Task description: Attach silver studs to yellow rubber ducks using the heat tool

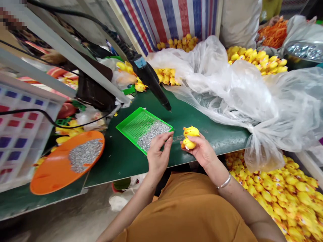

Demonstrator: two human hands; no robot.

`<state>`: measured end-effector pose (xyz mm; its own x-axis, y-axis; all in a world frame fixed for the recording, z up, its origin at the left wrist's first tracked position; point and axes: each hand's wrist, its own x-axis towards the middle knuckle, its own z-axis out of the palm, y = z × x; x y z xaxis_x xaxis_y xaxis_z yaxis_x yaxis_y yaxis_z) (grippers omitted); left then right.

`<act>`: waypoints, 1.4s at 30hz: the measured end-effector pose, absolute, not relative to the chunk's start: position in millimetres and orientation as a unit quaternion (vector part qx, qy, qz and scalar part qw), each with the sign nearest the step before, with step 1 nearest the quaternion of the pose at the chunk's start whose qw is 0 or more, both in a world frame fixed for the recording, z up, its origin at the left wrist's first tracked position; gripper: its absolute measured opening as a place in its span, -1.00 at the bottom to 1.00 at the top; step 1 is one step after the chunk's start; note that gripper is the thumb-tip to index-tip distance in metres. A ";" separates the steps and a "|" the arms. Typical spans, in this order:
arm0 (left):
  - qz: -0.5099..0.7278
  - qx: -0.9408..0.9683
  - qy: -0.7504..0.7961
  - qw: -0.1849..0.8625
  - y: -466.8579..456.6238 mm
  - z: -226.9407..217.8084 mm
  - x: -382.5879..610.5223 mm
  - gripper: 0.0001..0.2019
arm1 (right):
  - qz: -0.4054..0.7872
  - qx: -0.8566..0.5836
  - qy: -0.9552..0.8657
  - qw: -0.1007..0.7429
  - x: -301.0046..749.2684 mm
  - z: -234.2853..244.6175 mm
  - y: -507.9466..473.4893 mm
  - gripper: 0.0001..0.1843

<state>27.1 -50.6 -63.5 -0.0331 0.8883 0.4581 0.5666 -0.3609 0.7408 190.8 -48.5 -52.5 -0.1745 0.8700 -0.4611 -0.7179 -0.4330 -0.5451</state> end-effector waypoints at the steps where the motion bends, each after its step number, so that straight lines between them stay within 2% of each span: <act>1: 0.445 0.690 0.562 0.102 -48.5 -64.5 18.1 -0.75 | 0.757 -0.378 -0.096 0.524 191.6 -52.7 -48.1 -0.51; 3: 0.375 0.710 0.596 0.001 -43.9 -69.3 1.0 -0.72 | 0.756 -0.380 -0.088 0.526 193.6 -54.2 -47.4 -0.50; 5: 0.325 0.727 0.603 -0.036 -39.4 -76.7 -10.8 -0.76 | 0.758 -0.378 -0.087 0.524 195.7 -56.8 -46.9 -0.53; 9: 0.320 0.759 0.567 -0.004 -33.3 -88.8 -11.3 -0.74 | 0.759 -0.378 -0.097 0.522 199.0 -61.9 -46.3 -0.60; 14: 0.394 0.699 0.597 0.019 -15.3 -76.4 -3.1 -0.78 | 0.757 -0.393 -0.092 0.515 206.6 -65.6 -46.4 -0.53; 17: 0.483 0.639 0.589 0.101 22.7 -53.3 -7.0 -0.53 | 0.753 -0.404 -0.088 0.512 211.5 -69.9 -45.5 -0.46; 19: 0.559 0.615 0.534 0.157 58.0 -35.5 -10.3 -0.35 | 0.749 -0.413 -0.089 0.511 212.8 -73.0 -44.4 -0.44; 20: 0.591 0.612 0.491 0.188 75.7 -27.0 -11.4 -0.33 | 0.746 -0.418 -0.092 0.510 212.7 -74.1 -43.7 -0.44; 23: 0.616 0.617 0.395 0.287 114.6 -5.7 -10.1 -0.39 | 0.738 -0.431 -0.099 0.510 211.2 -74.9 -40.0 -0.50; 26: 0.610 0.614 0.381 0.326 119.5 10.2 0.0 -0.41 | 0.730 -0.448 -0.108 0.506 209.6 -72.6 -31.4 -0.59; 29: 0.630 0.599 0.351 0.346 97.1 24.4 17.8 -0.43 | 0.727 -0.457 -0.121 0.498 208.4 -71.9 -17.8 -0.65; 35: 0.692 0.508 0.281 0.429 36.0 43.6 58.5 -0.66 | 0.736 -0.432 -0.103 0.512 198.7 -82.4 1.7 -0.63; 42: 0.722 0.459 0.229 0.465 2.7 41.4 76.2 -0.69 | 0.738 -0.409 -0.106 0.526 191.3 -86.4 0.9 -0.72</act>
<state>76.2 2.7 41.4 -0.1469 0.8811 0.4495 -0.4605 -0.4631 0.7573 191.3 0.9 -86.4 -0.1125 0.8632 -0.4922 -0.6899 -0.4244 -0.5865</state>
